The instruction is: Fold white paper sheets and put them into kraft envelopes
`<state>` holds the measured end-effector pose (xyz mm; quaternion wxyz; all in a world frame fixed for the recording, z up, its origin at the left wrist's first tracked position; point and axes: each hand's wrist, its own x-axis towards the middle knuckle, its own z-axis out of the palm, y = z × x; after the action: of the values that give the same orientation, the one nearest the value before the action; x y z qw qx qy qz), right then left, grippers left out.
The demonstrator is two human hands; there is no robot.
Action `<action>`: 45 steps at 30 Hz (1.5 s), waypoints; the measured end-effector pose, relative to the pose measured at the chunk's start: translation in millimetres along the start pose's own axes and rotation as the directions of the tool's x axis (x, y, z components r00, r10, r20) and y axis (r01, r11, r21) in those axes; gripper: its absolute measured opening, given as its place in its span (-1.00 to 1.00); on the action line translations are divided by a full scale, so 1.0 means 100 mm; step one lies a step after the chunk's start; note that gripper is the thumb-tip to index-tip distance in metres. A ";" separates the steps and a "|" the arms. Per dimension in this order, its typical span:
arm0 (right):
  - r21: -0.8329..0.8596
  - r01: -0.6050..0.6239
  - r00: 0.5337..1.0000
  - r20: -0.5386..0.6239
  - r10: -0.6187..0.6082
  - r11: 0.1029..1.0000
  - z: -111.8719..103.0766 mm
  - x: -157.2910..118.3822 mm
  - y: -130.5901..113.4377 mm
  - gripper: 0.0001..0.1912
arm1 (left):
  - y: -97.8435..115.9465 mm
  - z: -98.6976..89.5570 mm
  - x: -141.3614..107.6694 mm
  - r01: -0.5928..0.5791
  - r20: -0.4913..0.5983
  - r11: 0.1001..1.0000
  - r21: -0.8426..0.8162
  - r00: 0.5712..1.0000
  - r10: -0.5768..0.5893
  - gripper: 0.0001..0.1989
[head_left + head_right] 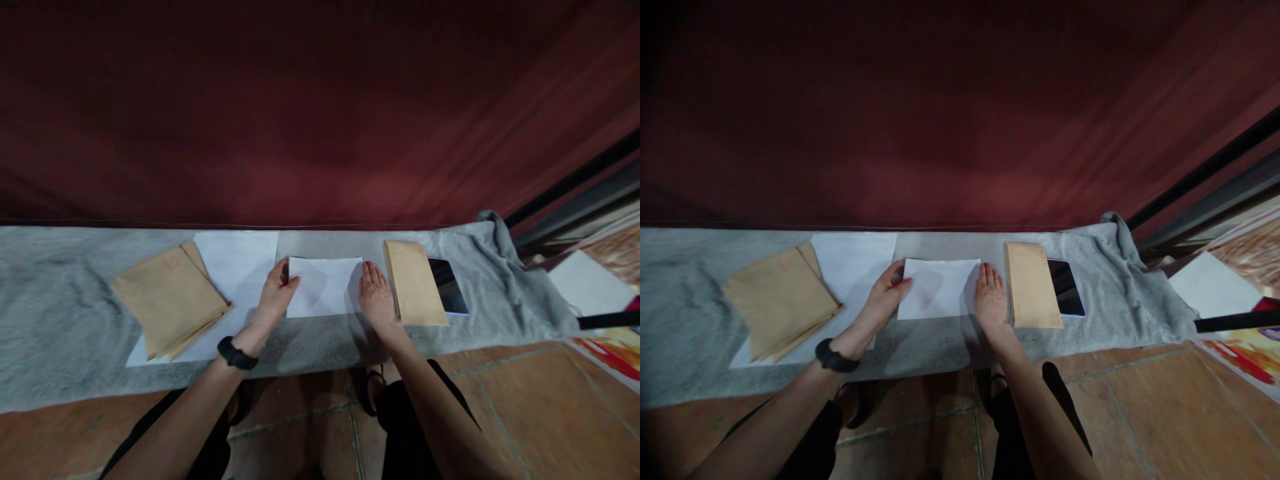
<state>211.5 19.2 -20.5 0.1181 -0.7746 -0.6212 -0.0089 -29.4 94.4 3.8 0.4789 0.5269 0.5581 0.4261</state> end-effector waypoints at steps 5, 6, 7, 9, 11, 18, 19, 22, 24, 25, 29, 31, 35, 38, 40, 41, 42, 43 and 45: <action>0.016 -0.012 1.000 -0.007 0.012 1.000 0.00 0.01 -0.05 -0.42 | 0.09 0.03 -0.10 0.229 0.041 0.935 -0.272 0.973 -0.226 -0.51; 0.032 -0.011 1.000 -0.005 0.011 0.999 -0.01 0.02 -0.07 -0.43 | 0.11 0.04 -0.12 0.259 0.087 0.921 -0.291 0.966 -0.244 -0.56; 0.058 -0.003 1.000 -0.004 0.003 0.998 -0.02 0.02 -0.09 -0.44 | 0.13 0.04 -0.13 0.288 0.126 0.907 -0.307 0.957 -0.262 -0.60; 0.137 0.040 0.999 -0.001 -0.040 0.990 -0.06 0.02 -0.14 -0.44 | 0.17 0.04 -0.15 0.342 0.173 0.877 -0.338 0.938 -0.299 -0.66; 0.237 0.132 0.990 0.018 -0.140 0.962 -0.13 0.01 -0.20 -0.42 | 0.18 0.04 -0.14 0.367 0.156 0.852 -0.373 0.930 -0.332 -0.67; 0.369 0.448 0.848 0.112 -0.517 0.814 -0.36 -0.15 -0.38 -0.21 | 0.20 0.03 -0.07 0.368 0.092 0.800 -0.473 0.924 -0.371 -0.60; 0.359 0.462 0.844 0.104 -0.526 0.811 -0.36 -0.16 -0.39 -0.23 | 0.21 0.04 -0.06 0.378 0.122 0.789 -0.483 0.922 -0.367 -0.61; 0.356 0.425 0.876 0.070 -0.477 0.832 -0.35 -0.15 -0.39 -0.34 | 0.28 0.06 -0.06 0.408 0.249 0.738 -0.538 0.913 -0.324 -0.63; 0.426 0.348 0.919 0.022 -0.394 0.835 -0.38 -0.12 -0.36 -0.35 | 0.34 0.07 -0.07 0.426 0.340 0.701 -0.572 0.901 -0.271 -0.63; 0.486 0.303 0.940 -0.010 -0.341 0.820 -0.41 -0.10 -0.35 -0.38 | 0.36 0.08 -0.07 0.432 0.373 0.693 -0.577 0.894 -0.247 -0.62; 0.766 0.141 0.990 -0.110 -0.088 0.627 -0.57 -0.03 -0.31 -0.52 | 0.39 0.12 -0.12 0.414 0.418 0.749 -0.517 0.886 -0.201 -0.50; 0.870 0.063 0.993 -0.103 0.055 0.490 -0.61 0.00 -0.28 -0.54 | 0.37 0.14 -0.14 0.380 0.419 0.789 -0.482 0.891 -0.173 -0.39; 0.986 -0.072 0.965 0.031 0.260 0.153 -0.56 0.06 -0.24 -0.51 | 0.34 0.19 -0.17 0.276 0.398 0.884 -0.377 0.910 -0.115 -0.31; 0.985 -0.172 0.963 0.167 0.210 0.007 -0.50 0.08 -0.21 -0.48 | 0.33 0.23 -0.19 0.263 0.356 0.880 -0.394 0.927 -0.118 -0.33; 0.963 -0.267 0.953 0.268 0.140 -0.027 -0.47 0.07 -0.21 -0.49 | 0.33 0.25 -0.21 0.304 0.366 0.847 -0.436 0.920 -0.142 -0.37; 0.948 -0.315 0.941 0.318 0.113 -0.049 -0.45 0.06 -0.21 -0.51 | 0.33 0.25 -0.22 0.328 0.377 0.836 -0.439 0.912 -0.160 -0.40; 0.930 -0.360 0.926 0.366 0.098 -0.075 -0.42 0.05 -0.22 -0.54 | 0.33 0.25 -0.23 0.348 0.389 0.834 -0.429 0.904 -0.177 -0.44; 0.912 -0.399 0.909 0.408 0.092 -0.100 -0.39 0.04 -0.23 -0.56 | 0.33 0.25 -0.24 0.360 0.395 0.837 -0.412 0.898 -0.192 -0.48; 0.888 -0.445 0.884 0.456 0.102 -0.119 -0.32 0.01 -0.24 -0.59 | 0.31 0.24 -0.26 0.361 0.391 0.854 -0.375 0.897 -0.207 -0.51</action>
<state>192.9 18.9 14.9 0.5611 -0.5521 -0.2641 0.5574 -0.8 70.6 31.9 0.7314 0.3805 0.4302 0.3677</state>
